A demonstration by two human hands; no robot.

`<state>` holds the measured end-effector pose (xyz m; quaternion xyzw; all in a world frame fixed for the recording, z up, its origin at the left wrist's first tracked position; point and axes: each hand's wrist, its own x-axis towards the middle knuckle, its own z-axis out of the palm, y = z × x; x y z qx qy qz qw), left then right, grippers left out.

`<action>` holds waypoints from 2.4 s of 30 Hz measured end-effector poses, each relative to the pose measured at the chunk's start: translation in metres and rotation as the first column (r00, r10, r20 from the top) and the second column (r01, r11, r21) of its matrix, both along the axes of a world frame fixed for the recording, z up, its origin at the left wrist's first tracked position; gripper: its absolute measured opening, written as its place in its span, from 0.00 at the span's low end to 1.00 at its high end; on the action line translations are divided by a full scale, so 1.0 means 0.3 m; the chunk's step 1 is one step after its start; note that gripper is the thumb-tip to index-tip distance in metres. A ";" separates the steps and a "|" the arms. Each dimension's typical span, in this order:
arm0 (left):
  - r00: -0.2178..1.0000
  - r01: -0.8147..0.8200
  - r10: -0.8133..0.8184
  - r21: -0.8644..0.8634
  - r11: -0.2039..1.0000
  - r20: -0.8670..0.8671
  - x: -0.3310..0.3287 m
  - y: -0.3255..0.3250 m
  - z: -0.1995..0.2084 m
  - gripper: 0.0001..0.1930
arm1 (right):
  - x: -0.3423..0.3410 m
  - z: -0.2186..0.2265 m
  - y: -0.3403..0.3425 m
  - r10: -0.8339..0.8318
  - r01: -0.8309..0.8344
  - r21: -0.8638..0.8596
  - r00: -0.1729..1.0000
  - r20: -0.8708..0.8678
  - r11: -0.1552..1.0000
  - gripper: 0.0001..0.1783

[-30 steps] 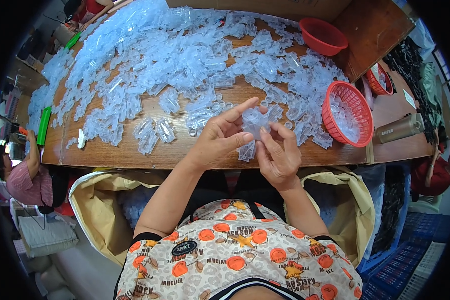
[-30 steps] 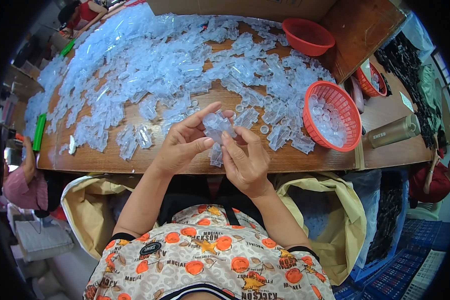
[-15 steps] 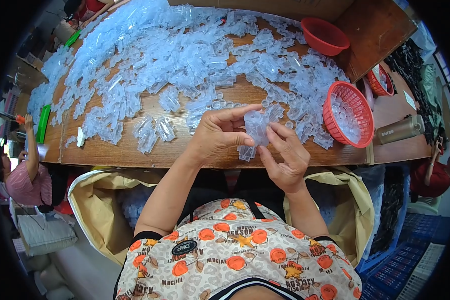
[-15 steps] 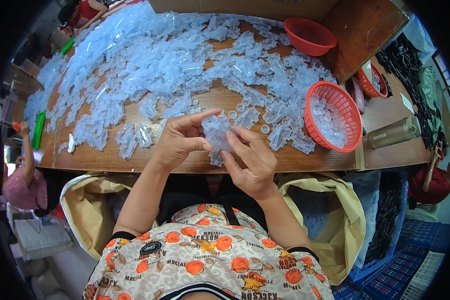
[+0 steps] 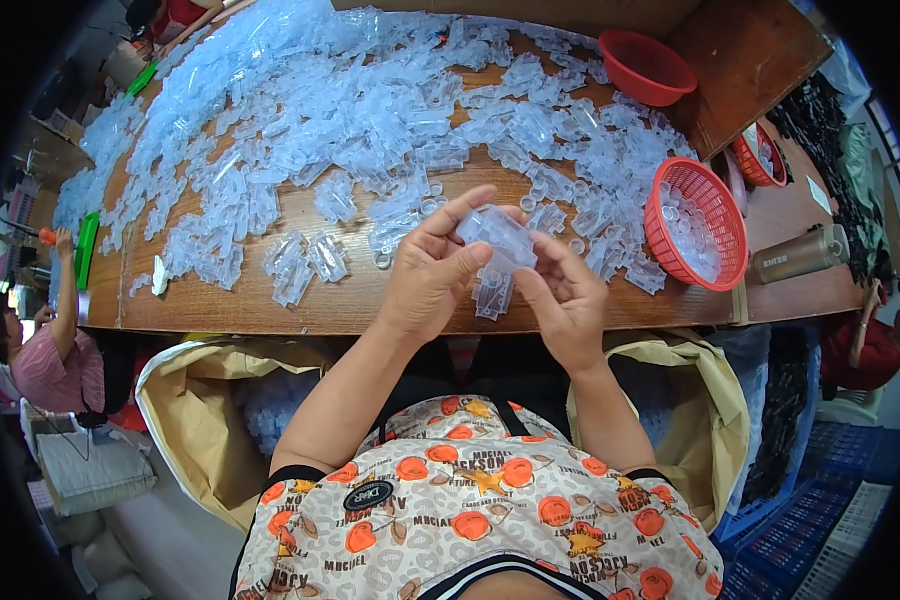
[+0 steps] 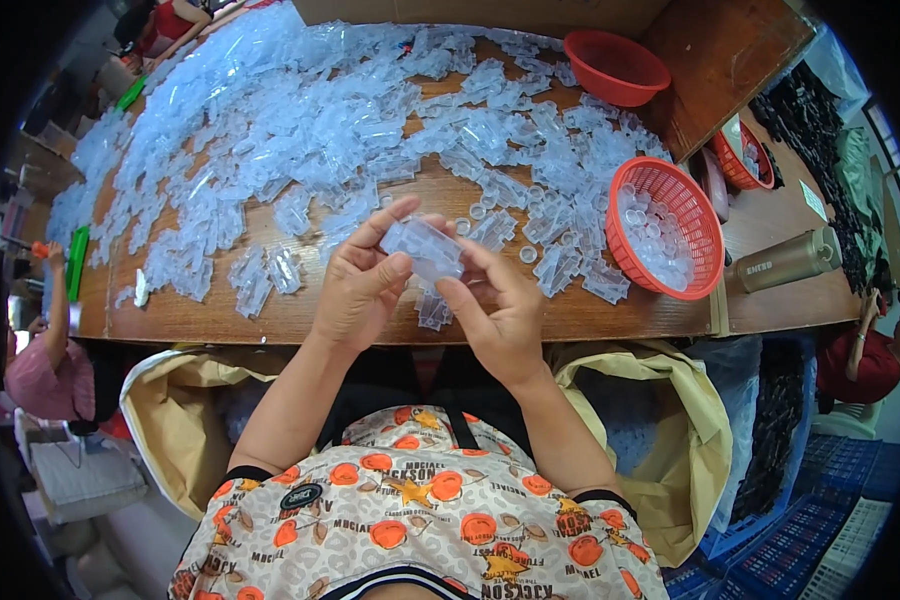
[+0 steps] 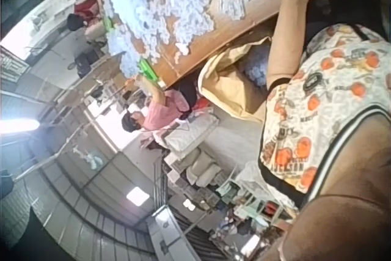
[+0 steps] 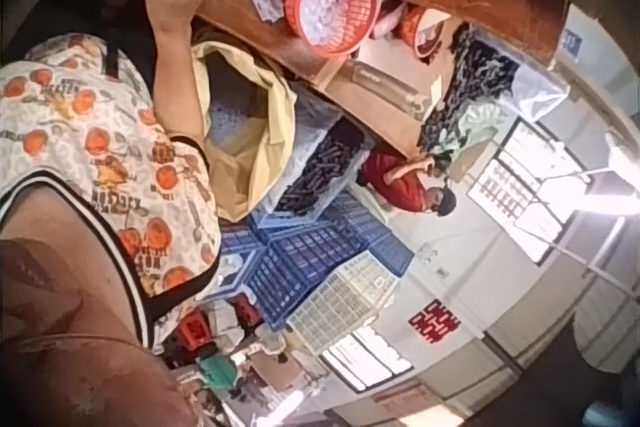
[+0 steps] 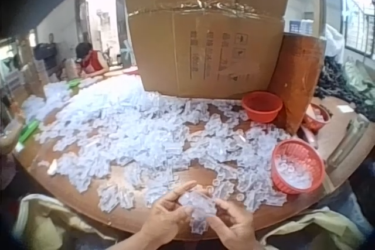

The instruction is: The person sorts and inspects small transparent plastic components by hand, then places them into plastic bags at a factory workbench.

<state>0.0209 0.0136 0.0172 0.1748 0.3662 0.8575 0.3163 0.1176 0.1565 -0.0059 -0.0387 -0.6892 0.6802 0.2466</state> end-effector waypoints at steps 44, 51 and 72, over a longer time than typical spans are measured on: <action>0.960 0.226 -0.182 -0.207 0.952 0.214 0.002 -0.060 -0.071 0.20 | 0.034 0.014 0.055 0.028 -0.031 0.304 1.000 0.011 0.952 0.08; 0.950 0.253 -0.225 -0.108 0.961 0.218 -0.007 -0.065 -0.049 0.20 | 0.021 -0.039 0.026 0.230 -0.219 -0.388 0.973 -0.019 0.895 0.08; 0.982 0.025 -0.088 -0.348 0.937 -0.167 0.023 -0.075 -0.021 0.22 | 0.029 0.043 0.025 0.043 0.018 0.437 0.990 -0.131 0.899 0.15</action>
